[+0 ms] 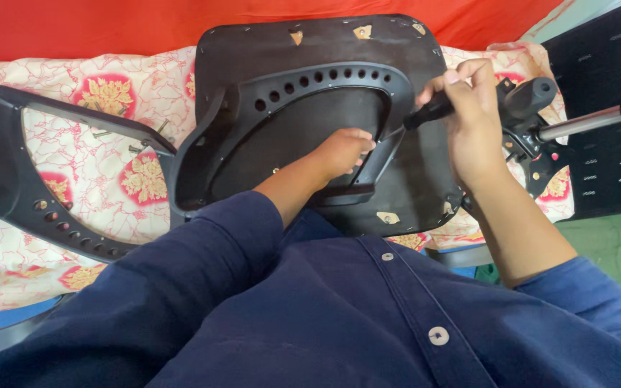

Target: The person uses a screwdriver to loosen and remove screws from a black plastic chair seat frame. They repeatedly pry and unscrew fasteners along the curved edge of the seat, working methodically around the perimeter.

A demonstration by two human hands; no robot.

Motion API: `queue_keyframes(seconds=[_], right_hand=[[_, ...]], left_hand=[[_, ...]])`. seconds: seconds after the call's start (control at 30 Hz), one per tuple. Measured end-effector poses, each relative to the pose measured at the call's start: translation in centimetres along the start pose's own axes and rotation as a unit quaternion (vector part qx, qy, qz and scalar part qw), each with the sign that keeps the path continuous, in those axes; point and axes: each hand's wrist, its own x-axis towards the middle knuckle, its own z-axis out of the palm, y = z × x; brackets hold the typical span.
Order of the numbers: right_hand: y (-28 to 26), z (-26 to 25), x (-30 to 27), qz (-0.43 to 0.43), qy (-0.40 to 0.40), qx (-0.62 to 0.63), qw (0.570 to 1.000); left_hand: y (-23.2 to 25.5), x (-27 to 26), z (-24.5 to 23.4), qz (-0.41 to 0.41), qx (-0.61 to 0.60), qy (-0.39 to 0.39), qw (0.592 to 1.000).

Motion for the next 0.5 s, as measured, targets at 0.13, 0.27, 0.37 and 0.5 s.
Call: queue_keyframes(seconds=[0.13, 0.27, 0.37, 0.5], right_hand=[[-0.5, -1.6, 0.4, -0.012, -0.015, -0.097, 0.995], [-1.9, -2.6, 0.9, -0.003, -0.040, -0.172, 0.984], [-2.8, -2.2, 1.5, 0.019, -0.061, -0.210, 0.976], [-3.9, -1.6, 1.7, 0.053, -0.060, -0.258, 0.963]], left_hand=[[2.3, 0.6, 0.0, -0.091, -0.054, -0.022, 0.994], [4.3, 0.8, 0.6, -0.166, -0.063, -0.009, 0.984], [5.3, 0.8, 1.2, -0.189, -0.045, 0.022, 0.981], [5.6, 0.6, 1.8, -0.199, -0.027, 0.059, 0.978]])
